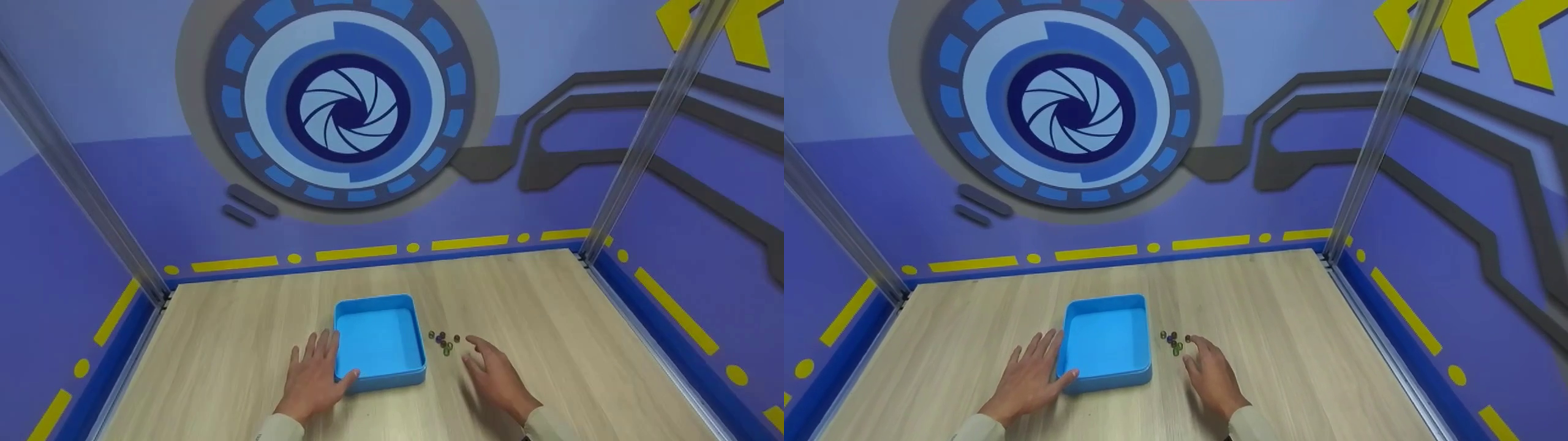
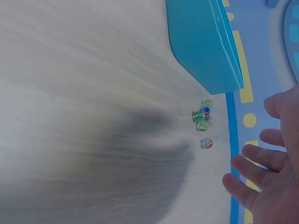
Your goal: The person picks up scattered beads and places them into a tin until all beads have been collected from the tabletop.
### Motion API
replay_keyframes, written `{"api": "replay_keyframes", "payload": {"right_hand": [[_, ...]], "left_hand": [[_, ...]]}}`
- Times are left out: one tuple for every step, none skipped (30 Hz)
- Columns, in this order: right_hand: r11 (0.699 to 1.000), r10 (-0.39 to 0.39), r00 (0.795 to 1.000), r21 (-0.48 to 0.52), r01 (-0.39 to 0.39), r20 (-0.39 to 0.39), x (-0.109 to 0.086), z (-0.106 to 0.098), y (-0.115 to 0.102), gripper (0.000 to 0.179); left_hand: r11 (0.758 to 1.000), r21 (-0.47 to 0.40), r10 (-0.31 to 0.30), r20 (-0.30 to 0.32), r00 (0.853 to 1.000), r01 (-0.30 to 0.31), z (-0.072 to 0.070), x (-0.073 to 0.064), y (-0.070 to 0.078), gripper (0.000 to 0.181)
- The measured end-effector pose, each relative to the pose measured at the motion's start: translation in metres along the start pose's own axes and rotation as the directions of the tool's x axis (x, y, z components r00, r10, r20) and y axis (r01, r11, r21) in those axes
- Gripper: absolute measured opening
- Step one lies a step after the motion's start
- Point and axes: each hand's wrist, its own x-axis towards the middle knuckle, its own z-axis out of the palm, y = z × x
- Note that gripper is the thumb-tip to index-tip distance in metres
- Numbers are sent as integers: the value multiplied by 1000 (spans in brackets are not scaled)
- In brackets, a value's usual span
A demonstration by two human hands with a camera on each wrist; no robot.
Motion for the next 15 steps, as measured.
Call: {"api": "replay_keyframes", "payload": {"right_hand": [[1000, -5, 1000, 5, 5, -2, 0, 0, 0, 45], [1000, -9, 1000, 9, 9, -3, 0, 1, -1, 45], [1000, -15, 1000, 14, 15, -5, 0, 1, -1, 45], [1000, -20, 1000, 18, 21, -7, 0, 1, -1, 45], [999, -27, 1000, 20, 27, -8, 0, 1, -1, 44], [999, -27, 1000, 25, 27, -9, 0, 1, -2, 44], [999, -33, 999, 24, 33, -10, 1, 1, -2, 43], [999, -33, 999, 24, 34, -11, 1, 1, -2, 43], [999, -34, 999, 25, 35, -12, 1, 2, -2, 42], [999, -33, 999, 25, 34, -12, 1, 2, -3, 42], [999, -33, 999, 24, 33, -11, 1, 2, -3, 42], [999, -30, 999, 26, 31, -10, 1, 2, -3, 41], [999, -31, 999, 28, 31, -9, 1, 2, -3, 41], [999, -30, 1000, 32, 31, -9, 1, 2, -3, 41], [999, -33, 999, 35, 33, -9, 2, 2, -3, 41]], "left_hand": [[1000, 0, -5, 1, 1000, 5, 0, 0, -1, 91], [1000, -2, -13, 2, 1000, 13, 1, 0, -1, 91], [1000, -4, -21, 6, 1000, 21, 2, 0, -2, 92], [1000, -8, -28, 9, 1000, 28, 2, 0, -3, 92], [999, -11, -37, 14, 999, 37, 3, -1, -3, 92], [999, -14, -45, 16, 999, 45, 4, -1, -4, 92], [999, -18, -51, 19, 999, 51, 4, -1, -4, 93], [998, -21, -55, 20, 998, 55, 4, -1, -4, 93], [998, -23, -59, 22, 998, 59, 5, 0, -5, 93], [998, -23, -62, 24, 998, 63, 5, 0, -5, 94], [998, -24, -65, 26, 998, 66, 5, 0, -5, 94], [997, -23, -68, 27, 997, 69, 5, 0, -5, 95], [997, -21, -70, 28, 997, 71, 5, 0, -5, 96], [997, -19, -75, 31, 997, 76, 5, 1, -5, 96], [997, -18, -79, 34, 996, 79, 5, 1, -5, 97]]}}
